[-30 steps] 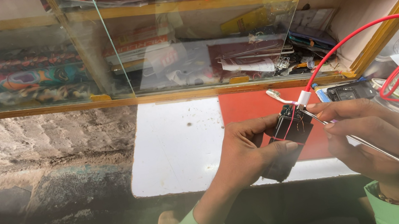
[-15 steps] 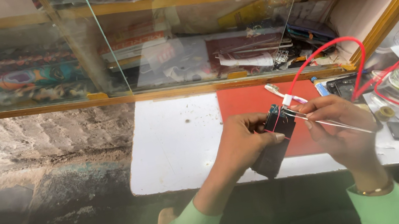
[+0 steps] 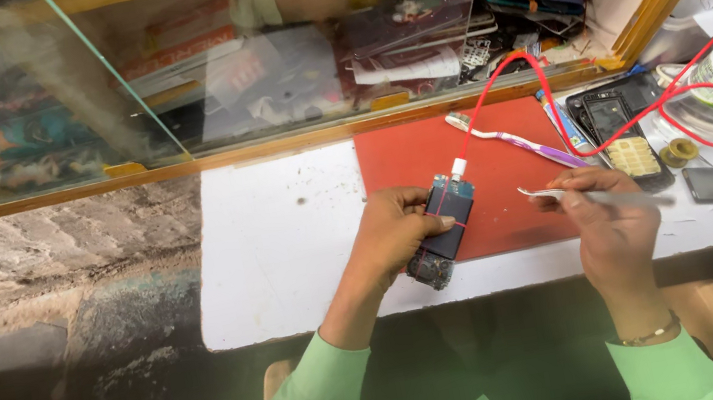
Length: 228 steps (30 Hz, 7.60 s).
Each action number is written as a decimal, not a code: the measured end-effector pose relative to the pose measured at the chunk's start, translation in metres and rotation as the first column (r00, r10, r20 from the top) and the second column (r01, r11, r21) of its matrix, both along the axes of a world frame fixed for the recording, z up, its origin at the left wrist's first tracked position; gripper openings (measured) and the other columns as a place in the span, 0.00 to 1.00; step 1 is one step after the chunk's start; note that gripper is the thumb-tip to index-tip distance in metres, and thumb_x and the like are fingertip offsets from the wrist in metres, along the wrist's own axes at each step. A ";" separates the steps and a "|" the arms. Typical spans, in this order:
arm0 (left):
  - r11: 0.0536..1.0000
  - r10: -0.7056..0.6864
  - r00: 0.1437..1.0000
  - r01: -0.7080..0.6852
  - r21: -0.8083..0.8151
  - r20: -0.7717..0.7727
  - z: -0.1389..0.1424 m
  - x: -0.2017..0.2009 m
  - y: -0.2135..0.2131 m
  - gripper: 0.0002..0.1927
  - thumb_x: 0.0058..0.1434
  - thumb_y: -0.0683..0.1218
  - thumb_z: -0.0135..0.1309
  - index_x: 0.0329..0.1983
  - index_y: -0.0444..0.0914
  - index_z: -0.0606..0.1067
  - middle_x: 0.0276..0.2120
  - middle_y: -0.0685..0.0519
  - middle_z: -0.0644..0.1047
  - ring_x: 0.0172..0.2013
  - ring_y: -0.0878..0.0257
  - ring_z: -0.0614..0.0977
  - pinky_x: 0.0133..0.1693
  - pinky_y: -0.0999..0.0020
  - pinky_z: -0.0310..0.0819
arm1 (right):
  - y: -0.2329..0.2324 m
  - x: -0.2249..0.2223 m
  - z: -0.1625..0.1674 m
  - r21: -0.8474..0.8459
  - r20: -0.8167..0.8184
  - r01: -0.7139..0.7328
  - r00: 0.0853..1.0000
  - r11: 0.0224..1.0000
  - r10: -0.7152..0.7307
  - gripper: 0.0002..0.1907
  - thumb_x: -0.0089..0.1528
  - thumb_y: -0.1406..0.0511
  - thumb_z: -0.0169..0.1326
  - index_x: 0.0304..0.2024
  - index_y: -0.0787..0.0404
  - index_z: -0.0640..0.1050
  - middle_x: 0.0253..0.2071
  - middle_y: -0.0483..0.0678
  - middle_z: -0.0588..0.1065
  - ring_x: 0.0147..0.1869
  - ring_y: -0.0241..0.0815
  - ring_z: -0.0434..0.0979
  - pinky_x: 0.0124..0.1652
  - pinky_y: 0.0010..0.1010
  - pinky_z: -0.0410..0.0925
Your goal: The person holds a small black electronic device with a red wire and uses a metal tool to probe and adjust connections on its circuit board. They remove a rubber band, flip the device to expose the board, and continue working with a soldering iron on the exposed components.
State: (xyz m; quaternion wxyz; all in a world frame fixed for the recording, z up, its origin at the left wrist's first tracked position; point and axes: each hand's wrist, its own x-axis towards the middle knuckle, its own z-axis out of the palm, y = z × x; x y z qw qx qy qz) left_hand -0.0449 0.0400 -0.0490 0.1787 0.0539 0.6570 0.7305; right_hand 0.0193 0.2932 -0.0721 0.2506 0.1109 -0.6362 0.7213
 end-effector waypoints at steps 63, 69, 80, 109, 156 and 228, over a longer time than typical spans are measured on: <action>0.481 0.160 0.789 -0.587 -0.651 -0.593 0.006 0.079 0.054 0.30 0.48 0.55 0.70 0.49 0.35 0.75 0.46 0.48 0.69 0.48 0.50 0.71 0.50 0.54 0.63 | -0.011 -0.043 0.015 0.344 0.269 -0.233 0.953 0.909 0.142 0.13 0.65 0.67 0.59 0.51 0.66 0.79 0.39 0.46 0.77 0.38 0.30 0.76 0.37 0.21 0.72; 0.624 0.235 0.573 -0.708 -0.329 -0.785 -0.002 0.078 0.050 0.30 0.48 0.47 0.69 0.53 0.33 0.74 0.50 0.44 0.70 0.49 0.46 0.74 0.50 0.54 0.70 | -0.020 -0.047 0.011 -0.124 0.396 -0.364 0.835 0.923 0.383 0.19 0.64 0.65 0.56 0.56 0.64 0.73 0.38 0.46 0.78 0.37 0.34 0.81 0.36 0.25 0.77; 0.761 0.349 0.541 -0.640 -0.106 -0.765 0.001 0.080 0.056 0.31 0.53 0.44 0.68 0.59 0.33 0.72 0.53 0.42 0.73 0.49 0.48 0.77 0.50 0.60 0.75 | -0.027 -0.046 0.009 -0.335 0.385 -0.382 0.779 0.862 0.495 0.23 0.61 0.70 0.61 0.59 0.65 0.76 0.43 0.45 0.78 0.41 0.36 0.79 0.38 0.28 0.75; 0.926 0.261 0.848 -0.355 -0.129 -0.461 0.003 0.058 0.061 0.16 0.69 0.48 0.52 0.55 0.34 0.78 0.36 0.47 0.84 0.36 0.65 0.83 0.40 0.69 0.77 | -0.025 -0.033 0.008 -0.344 0.306 -0.416 0.798 0.842 0.519 0.22 0.68 0.59 0.52 0.60 0.66 0.75 0.44 0.44 0.79 0.45 0.33 0.80 0.44 0.27 0.75; 0.571 0.158 0.314 -0.803 -0.172 -0.936 0.011 0.088 0.073 0.14 0.57 0.43 0.63 0.46 0.34 0.80 0.48 0.45 0.80 0.40 0.50 0.79 0.43 0.58 0.73 | -0.024 -0.039 0.001 -0.400 0.249 -0.337 0.855 0.852 0.455 0.18 0.71 0.59 0.50 0.53 0.68 0.76 0.42 0.47 0.80 0.44 0.34 0.80 0.46 0.26 0.75; 0.968 0.149 0.900 -0.217 -0.124 -0.411 0.000 0.063 0.018 0.05 0.67 0.39 0.51 0.44 0.34 0.70 0.15 0.60 0.67 0.18 0.74 0.63 0.22 0.76 0.56 | -0.021 -0.034 0.020 -0.436 0.312 -0.332 0.816 0.836 0.487 0.21 0.59 0.74 0.57 0.56 0.70 0.77 0.45 0.49 0.80 0.44 0.40 0.82 0.41 0.32 0.78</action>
